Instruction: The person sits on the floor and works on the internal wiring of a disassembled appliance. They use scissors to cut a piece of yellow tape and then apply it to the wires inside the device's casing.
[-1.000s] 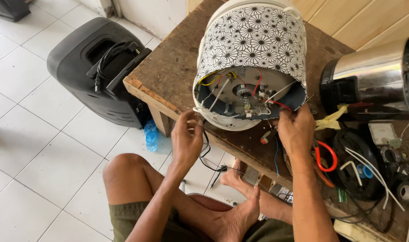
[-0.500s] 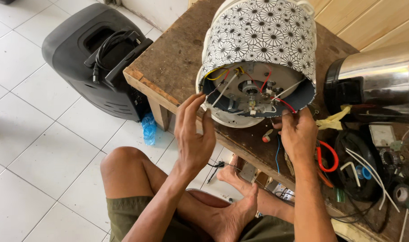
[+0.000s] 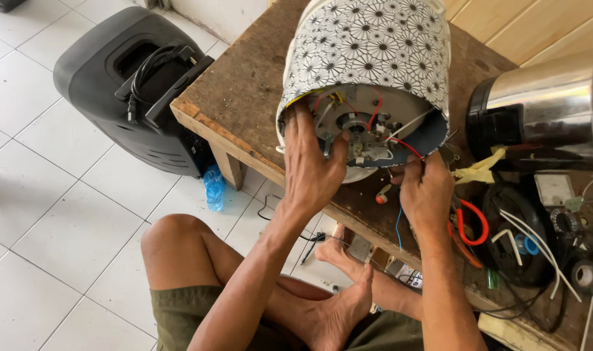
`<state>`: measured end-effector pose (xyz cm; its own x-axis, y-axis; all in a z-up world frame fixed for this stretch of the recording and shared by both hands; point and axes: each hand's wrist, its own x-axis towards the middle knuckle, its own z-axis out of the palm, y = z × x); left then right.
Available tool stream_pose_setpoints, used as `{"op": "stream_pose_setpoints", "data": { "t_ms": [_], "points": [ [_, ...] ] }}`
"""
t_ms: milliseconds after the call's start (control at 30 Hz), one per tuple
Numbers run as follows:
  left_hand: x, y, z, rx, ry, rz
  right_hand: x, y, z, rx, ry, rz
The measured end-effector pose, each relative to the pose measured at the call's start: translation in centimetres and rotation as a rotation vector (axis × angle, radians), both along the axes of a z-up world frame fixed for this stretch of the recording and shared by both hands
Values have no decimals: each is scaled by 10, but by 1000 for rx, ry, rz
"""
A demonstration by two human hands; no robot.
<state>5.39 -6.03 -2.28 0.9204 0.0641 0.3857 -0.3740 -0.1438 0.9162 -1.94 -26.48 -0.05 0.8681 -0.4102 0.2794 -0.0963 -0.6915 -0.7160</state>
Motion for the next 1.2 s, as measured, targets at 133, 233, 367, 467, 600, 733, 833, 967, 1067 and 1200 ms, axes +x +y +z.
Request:
{"op": "stream_pose_setpoints", "data": {
  "t_ms": [133,233,367,467,600,733,833,967,1067,1200],
  "points": [
    [-29,15,17,27,-70,34,2,-8,-11,12,-15,2],
    [-53,30,31,-18,-231,201,2,-8,-15,-35,9,-20],
    [-38,38,24,2,-356,327,-9,2,-1,-191,-41,-89],
    [-19,42,22,88,-434,349,-19,4,7,-373,-128,-180],
    [-15,43,16,233,-502,386,-20,8,17,-523,-326,-238],
    [-27,45,2,435,-427,381,-35,42,54,-431,-466,-85],
    [-25,43,5,401,-396,394,-36,65,69,-505,-527,78],
    [-22,48,15,279,-300,328,-15,95,79,-574,-439,336],
    [-24,50,12,273,-363,326,9,112,82,-657,-383,409],
    [-22,48,5,256,-399,326,37,126,88,-762,-51,335]
  ]
}}
